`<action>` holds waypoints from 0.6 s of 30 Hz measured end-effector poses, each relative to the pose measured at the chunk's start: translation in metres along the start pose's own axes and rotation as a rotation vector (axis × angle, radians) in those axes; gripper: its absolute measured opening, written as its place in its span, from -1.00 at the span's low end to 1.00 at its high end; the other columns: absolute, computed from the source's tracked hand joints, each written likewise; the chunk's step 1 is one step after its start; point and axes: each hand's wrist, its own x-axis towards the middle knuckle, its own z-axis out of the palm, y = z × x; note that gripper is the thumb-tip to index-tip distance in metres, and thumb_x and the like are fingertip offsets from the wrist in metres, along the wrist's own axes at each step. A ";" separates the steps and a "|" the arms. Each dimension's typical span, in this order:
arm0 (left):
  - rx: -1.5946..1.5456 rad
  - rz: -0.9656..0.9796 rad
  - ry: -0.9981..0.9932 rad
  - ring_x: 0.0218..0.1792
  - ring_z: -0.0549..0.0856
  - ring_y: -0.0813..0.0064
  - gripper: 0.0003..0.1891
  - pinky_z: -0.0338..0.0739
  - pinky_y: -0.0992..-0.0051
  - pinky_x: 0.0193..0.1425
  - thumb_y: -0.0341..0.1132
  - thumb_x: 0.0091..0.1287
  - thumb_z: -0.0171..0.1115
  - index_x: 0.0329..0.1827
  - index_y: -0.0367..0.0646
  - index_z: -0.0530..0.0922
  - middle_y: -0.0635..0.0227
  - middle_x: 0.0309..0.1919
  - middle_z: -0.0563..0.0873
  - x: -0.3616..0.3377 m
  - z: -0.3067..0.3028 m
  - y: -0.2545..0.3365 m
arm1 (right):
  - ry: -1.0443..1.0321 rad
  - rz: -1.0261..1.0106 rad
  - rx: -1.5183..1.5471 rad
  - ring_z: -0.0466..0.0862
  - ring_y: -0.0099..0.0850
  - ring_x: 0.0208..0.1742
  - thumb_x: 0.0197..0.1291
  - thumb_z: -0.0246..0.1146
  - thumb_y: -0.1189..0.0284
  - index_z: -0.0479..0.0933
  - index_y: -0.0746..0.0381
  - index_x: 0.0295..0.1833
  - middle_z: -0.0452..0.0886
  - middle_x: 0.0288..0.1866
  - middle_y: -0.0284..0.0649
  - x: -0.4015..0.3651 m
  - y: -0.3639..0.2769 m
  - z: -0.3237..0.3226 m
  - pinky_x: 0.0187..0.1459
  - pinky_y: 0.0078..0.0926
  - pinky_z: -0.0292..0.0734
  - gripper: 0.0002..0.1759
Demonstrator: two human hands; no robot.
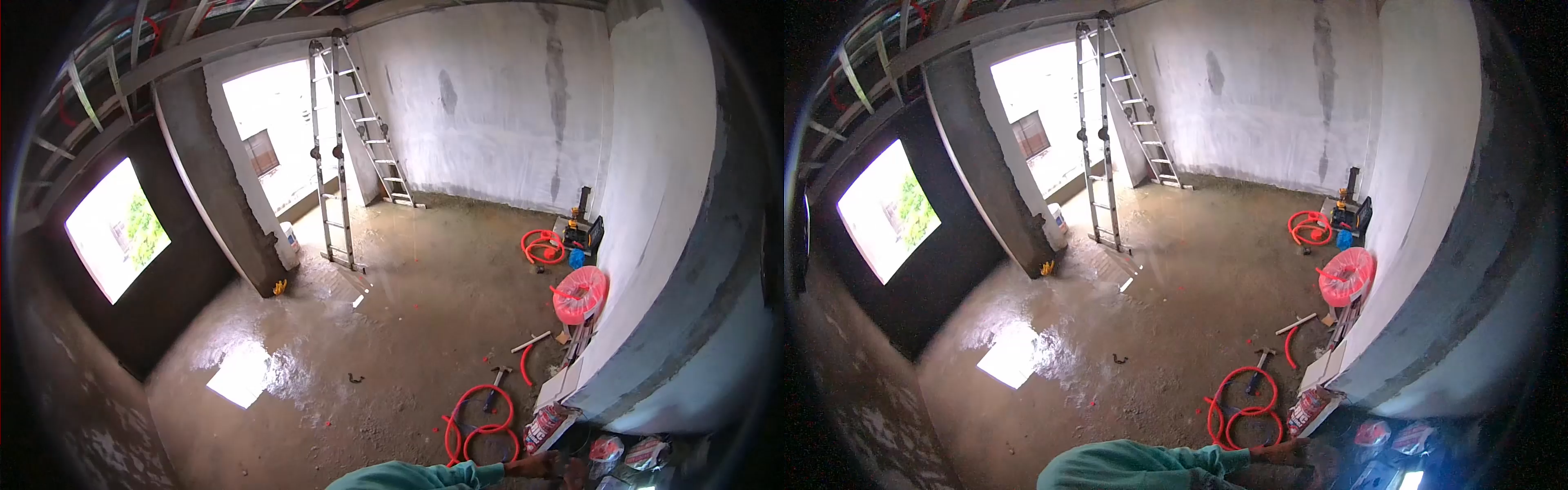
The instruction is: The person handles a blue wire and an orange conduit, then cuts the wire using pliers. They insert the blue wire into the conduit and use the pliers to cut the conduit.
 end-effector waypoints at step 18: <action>0.146 0.096 -0.084 -0.20 0.55 0.39 -0.67 0.43 0.33 -0.19 -0.42 0.04 0.19 -0.12 -0.32 0.41 0.18 -0.29 0.57 -0.022 0.012 0.029 | 0.129 0.065 0.141 0.43 -0.49 -0.11 0.02 0.13 0.42 0.45 0.23 -0.07 0.46 -0.11 -0.29 -0.010 0.046 -0.003 -0.05 -0.50 0.32 -0.69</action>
